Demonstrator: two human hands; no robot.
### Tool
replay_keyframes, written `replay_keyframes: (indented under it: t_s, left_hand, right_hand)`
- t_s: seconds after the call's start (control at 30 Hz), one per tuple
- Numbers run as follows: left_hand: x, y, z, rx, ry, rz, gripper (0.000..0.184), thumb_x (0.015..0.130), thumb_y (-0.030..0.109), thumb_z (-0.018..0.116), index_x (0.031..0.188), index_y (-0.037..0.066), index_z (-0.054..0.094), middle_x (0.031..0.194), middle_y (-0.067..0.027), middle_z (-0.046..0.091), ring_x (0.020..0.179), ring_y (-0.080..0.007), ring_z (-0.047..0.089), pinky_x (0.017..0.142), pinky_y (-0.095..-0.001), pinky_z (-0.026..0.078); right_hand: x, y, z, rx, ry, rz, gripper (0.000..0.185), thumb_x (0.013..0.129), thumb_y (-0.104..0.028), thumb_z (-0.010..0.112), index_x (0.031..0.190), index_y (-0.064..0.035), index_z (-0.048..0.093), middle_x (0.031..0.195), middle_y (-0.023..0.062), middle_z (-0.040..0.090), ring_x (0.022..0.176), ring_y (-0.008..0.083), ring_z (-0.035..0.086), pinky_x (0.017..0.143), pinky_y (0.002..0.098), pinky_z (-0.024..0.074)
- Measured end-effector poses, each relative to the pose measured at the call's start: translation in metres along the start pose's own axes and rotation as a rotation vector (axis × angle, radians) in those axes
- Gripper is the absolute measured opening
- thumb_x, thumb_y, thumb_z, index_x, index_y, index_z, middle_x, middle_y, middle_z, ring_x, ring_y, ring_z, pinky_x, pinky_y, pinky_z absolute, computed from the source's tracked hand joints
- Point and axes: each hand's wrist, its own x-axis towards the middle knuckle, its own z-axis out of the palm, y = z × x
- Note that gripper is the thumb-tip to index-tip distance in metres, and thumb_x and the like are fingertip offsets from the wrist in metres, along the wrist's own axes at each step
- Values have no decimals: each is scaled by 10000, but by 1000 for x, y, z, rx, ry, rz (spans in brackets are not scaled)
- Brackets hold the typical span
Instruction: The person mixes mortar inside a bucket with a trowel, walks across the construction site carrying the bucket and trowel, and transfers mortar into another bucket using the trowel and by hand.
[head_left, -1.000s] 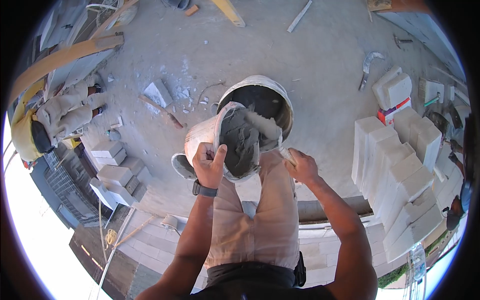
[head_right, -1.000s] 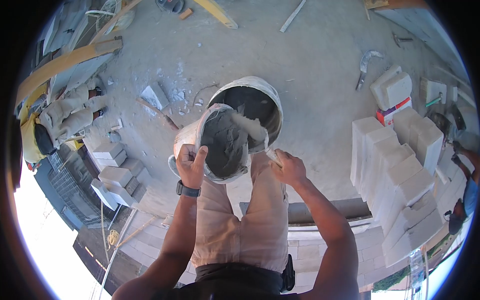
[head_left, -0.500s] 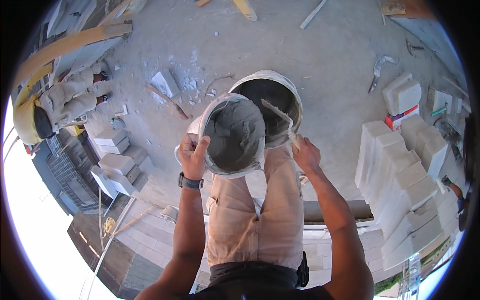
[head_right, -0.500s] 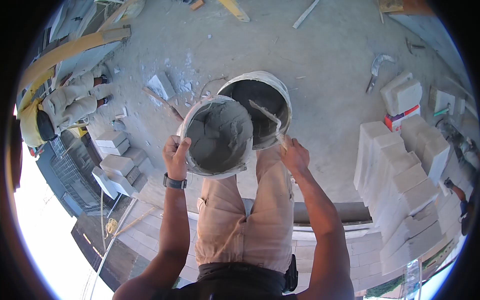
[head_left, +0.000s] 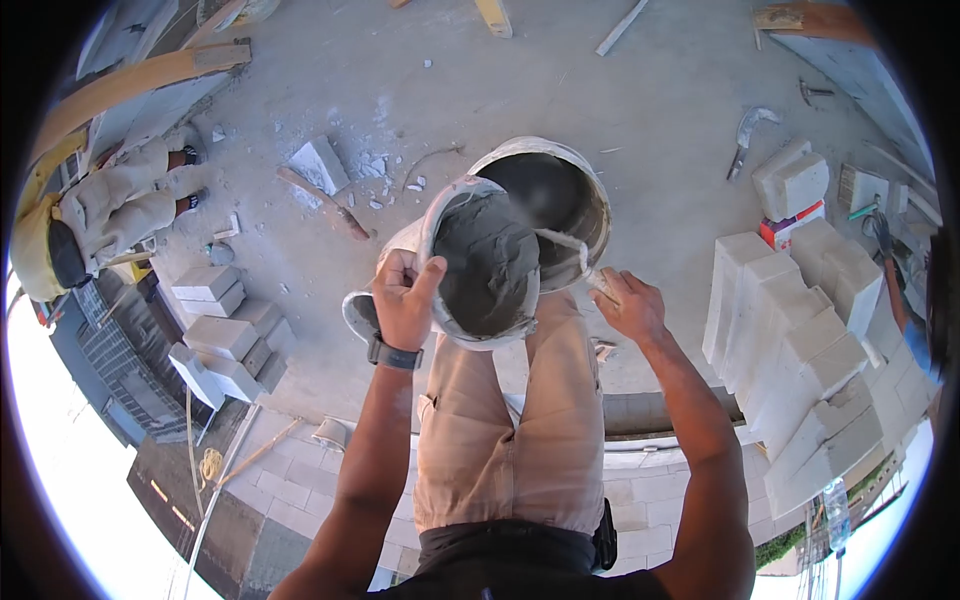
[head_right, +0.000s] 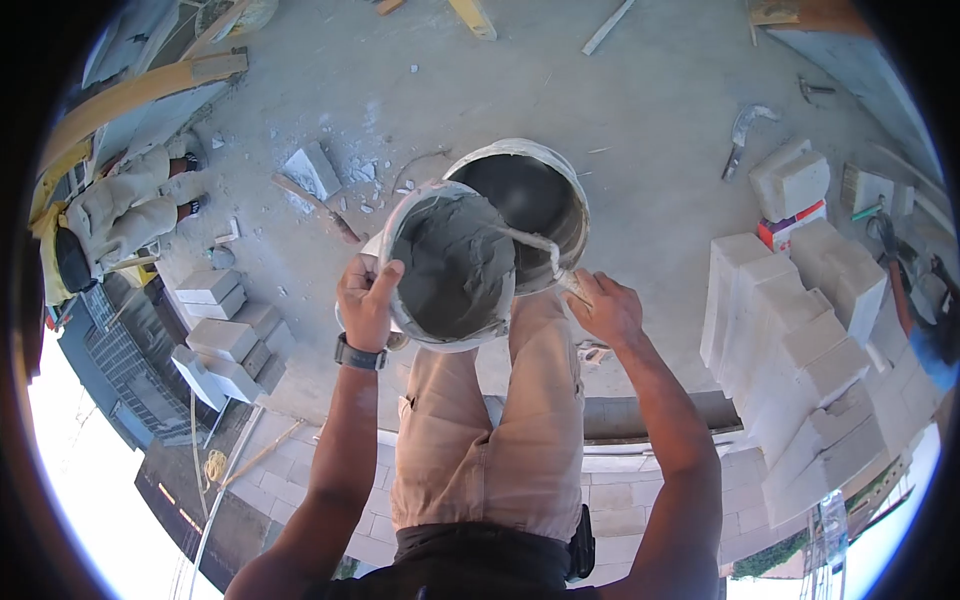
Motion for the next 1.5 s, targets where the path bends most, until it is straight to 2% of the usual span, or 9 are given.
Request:
replay_keyframes:
  t_s: [0.13,0.17,0.3,0.53,0.73,0.97,1.03,1.33,1.5]
  left_hand:
    - [-13,9,42,336,-61,101,334,826,213,766,702,41,508,604,30,480,566,-51,418,488,-259,356]
    - [-16,14,53,373,-46,89,331,740,227,786,708,28,522,548,-72,542,483,-167,509,487,-334,424]
    - [-23,14,68,429,-22,121,309,709,213,769,693,32,519,552,-98,556,478,-224,537,496,-355,439]
    - [-21,12,40,373,-9,74,309,718,182,755,688,25,490,534,-57,476,486,-154,434,485,-327,393]
    - [-17,-1,16,218,39,111,325,777,172,759,700,30,476,584,14,445,553,-86,384,491,-277,343]
    - [-13,2,10,233,-45,90,313,830,162,743,714,52,474,629,57,441,592,-31,368,512,-224,321]
    - [-15,2,14,226,-53,73,312,828,157,744,713,51,474,626,56,441,587,-32,369,507,-227,320]
    - [-19,4,32,352,-29,117,288,749,138,748,691,29,488,556,-5,452,538,-88,394,487,-278,355]
    - [-15,5,15,216,-65,60,287,808,138,739,720,50,480,625,53,448,578,-34,367,500,-230,313]
  right_hand:
    - [33,-14,-12,-165,46,-347,397,843,-388,690,1127,-117,632,893,54,619,793,233,657,673,366,525]
    - [46,-18,-13,-174,47,-337,397,843,-388,690,1127,-117,632,893,54,619,793,233,657,673,366,525]
    - [110,-38,-12,-322,41,-613,437,831,-406,673,1160,-125,610,951,47,606,868,206,629,717,348,519]
    - [142,-49,4,-249,-427,-338,451,902,-459,586,1179,-103,612,1025,134,669,942,327,670,791,447,524]
    - [126,-41,-13,-272,-635,-243,450,884,-464,596,1162,-112,636,1011,146,682,964,342,665,824,462,518]
    - [100,-3,-49,-351,-581,-334,441,864,-456,621,1149,-120,640,984,102,668,946,303,662,800,432,519]
    - [89,8,-50,-331,-313,-416,407,844,-438,654,1109,-129,646,927,72,638,901,269,665,779,412,518]
    - [129,-34,0,-302,32,-545,350,868,-343,652,1151,-140,617,951,55,589,926,217,620,769,404,498]
    - [124,-12,10,-262,-179,-410,376,885,-408,626,1148,-140,623,982,88,637,941,265,648,784,436,501]
